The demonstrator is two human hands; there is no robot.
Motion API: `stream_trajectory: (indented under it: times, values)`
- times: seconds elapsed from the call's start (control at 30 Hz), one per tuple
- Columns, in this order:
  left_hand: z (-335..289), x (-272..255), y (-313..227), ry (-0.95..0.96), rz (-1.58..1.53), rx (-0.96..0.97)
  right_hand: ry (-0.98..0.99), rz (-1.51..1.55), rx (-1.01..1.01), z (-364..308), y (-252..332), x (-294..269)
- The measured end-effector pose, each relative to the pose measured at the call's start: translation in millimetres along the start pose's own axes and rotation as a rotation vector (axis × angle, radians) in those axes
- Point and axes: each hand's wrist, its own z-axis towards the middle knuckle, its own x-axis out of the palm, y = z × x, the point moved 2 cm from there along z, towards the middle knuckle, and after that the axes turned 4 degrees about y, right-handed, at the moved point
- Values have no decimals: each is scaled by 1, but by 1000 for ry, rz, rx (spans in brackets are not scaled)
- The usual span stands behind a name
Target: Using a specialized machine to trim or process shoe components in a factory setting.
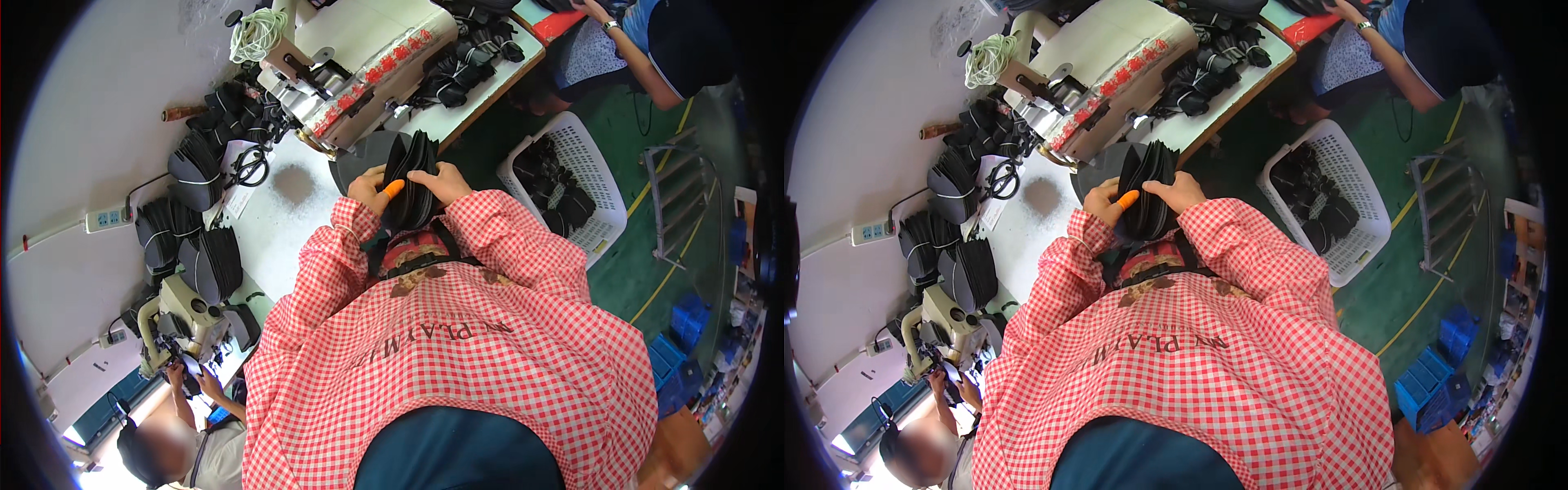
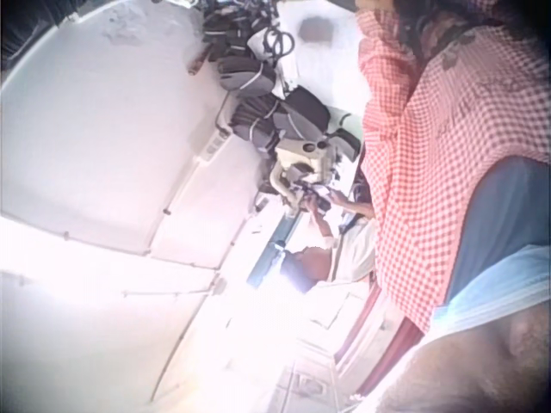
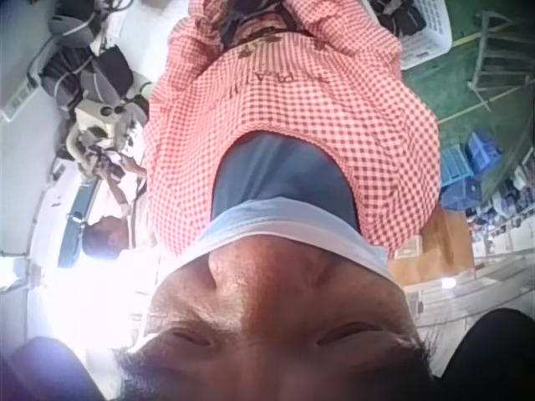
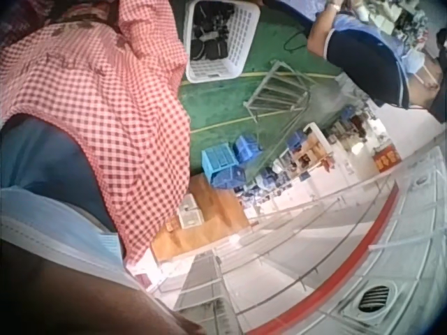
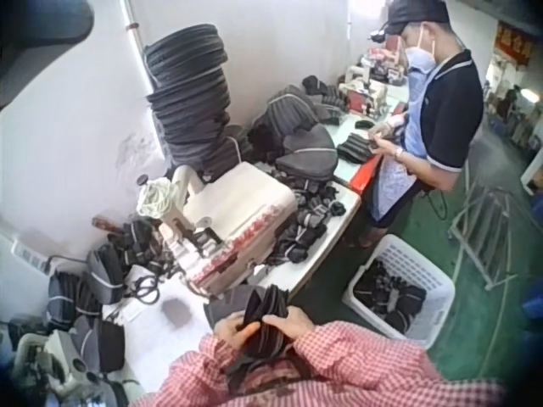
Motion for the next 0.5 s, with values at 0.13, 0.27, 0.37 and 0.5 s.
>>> stream_trajectory:
  times: [0.13,0.27,0.37,0.5]
  values:
    - [-2,10,-5,-54,188,8,-74,-23,-24,-9,4,-3]
    - [1,6,-10,-92,346,26,20,11,83,-21,16,-9]
    - [4,1,-12,-15,164,-30,120,151,74,-18,11,-13]
    - [-1,12,-12,-91,246,-58,155,127,103,-31,33,-6]
